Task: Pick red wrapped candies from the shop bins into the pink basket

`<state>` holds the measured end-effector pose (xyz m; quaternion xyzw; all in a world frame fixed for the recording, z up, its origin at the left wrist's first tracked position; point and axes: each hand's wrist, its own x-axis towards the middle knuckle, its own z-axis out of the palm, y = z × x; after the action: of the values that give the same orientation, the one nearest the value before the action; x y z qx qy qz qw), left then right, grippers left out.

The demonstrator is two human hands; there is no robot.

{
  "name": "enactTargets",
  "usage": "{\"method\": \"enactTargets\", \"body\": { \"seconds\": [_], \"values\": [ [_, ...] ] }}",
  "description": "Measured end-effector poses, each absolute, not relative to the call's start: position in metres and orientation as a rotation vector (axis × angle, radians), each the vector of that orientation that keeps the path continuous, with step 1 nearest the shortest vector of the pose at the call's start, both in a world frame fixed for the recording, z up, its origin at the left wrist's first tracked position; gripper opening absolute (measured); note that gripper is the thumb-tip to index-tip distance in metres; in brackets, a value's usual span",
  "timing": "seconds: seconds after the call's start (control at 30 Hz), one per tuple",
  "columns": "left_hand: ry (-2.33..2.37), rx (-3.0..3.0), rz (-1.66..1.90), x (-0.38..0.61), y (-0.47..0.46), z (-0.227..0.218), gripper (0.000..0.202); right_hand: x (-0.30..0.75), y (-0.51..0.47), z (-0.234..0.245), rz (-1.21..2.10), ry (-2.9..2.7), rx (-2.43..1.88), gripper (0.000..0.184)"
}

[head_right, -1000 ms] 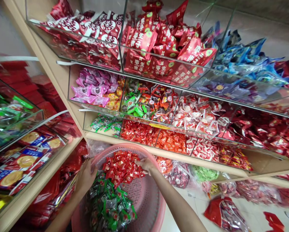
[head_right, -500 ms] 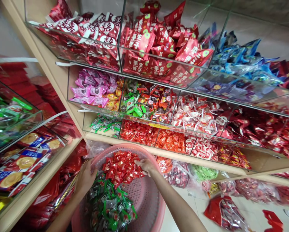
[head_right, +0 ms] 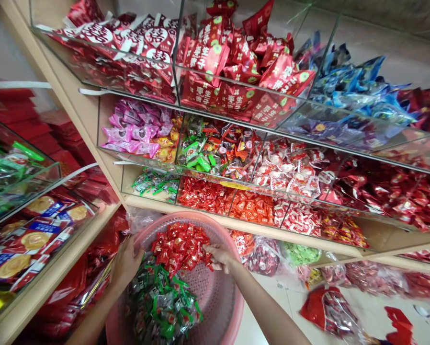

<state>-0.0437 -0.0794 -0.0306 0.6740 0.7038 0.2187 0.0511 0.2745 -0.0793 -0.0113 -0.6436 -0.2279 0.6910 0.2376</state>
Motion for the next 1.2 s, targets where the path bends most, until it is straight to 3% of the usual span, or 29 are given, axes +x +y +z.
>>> {"method": "enactTargets", "body": {
  "seconds": [0.33,0.57,1.2],
  "values": [
    [2.142,2.033,0.661,-0.043,-0.079,-0.029,0.042,0.269,-0.093,0.002,1.997,-0.23,-1.662,0.009],
    [2.14,2.038,0.677,-0.044,-0.079,-0.031,0.042,0.265,-0.07,0.009,1.919,-0.073,-1.456,0.013],
    [2.114,2.047,0.682,-0.045,-0.079,-0.032,0.041,0.26,-0.059,-0.005,1.813,0.157,-1.512,0.01]
  ]
}}
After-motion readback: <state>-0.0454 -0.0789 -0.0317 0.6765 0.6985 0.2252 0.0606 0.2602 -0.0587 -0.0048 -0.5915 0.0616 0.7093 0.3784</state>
